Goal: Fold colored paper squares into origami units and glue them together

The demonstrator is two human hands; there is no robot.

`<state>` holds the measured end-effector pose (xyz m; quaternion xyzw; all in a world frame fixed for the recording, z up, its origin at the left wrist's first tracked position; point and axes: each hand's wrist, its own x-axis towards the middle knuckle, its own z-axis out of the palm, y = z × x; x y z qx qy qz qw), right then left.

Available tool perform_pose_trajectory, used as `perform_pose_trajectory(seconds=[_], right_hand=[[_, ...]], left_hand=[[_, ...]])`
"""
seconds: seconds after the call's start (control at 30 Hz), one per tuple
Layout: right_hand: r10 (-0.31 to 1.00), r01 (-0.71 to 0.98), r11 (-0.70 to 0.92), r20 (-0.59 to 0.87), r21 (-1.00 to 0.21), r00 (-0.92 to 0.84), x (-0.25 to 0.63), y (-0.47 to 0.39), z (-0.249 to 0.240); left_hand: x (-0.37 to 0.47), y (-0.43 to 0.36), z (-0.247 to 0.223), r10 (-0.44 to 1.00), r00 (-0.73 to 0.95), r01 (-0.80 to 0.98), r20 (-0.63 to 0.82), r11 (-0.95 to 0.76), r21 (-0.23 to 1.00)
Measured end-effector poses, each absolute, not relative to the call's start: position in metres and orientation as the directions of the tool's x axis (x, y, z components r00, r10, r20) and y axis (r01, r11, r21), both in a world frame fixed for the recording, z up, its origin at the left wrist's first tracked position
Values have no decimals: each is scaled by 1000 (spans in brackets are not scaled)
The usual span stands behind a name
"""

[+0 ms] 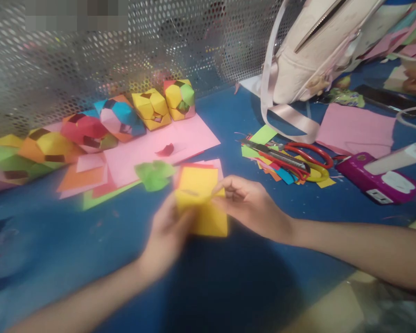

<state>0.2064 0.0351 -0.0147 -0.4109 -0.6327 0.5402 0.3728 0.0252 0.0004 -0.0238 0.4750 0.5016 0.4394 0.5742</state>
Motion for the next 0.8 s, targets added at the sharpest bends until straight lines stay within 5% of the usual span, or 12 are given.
perform_pose_trajectory(seconds=[0.8], right_hand=[[966, 101, -10, -36, -995, -258, 204, 34, -11]], left_hand=[[28, -3, -25, 979, 132, -74, -152, 163, 984]])
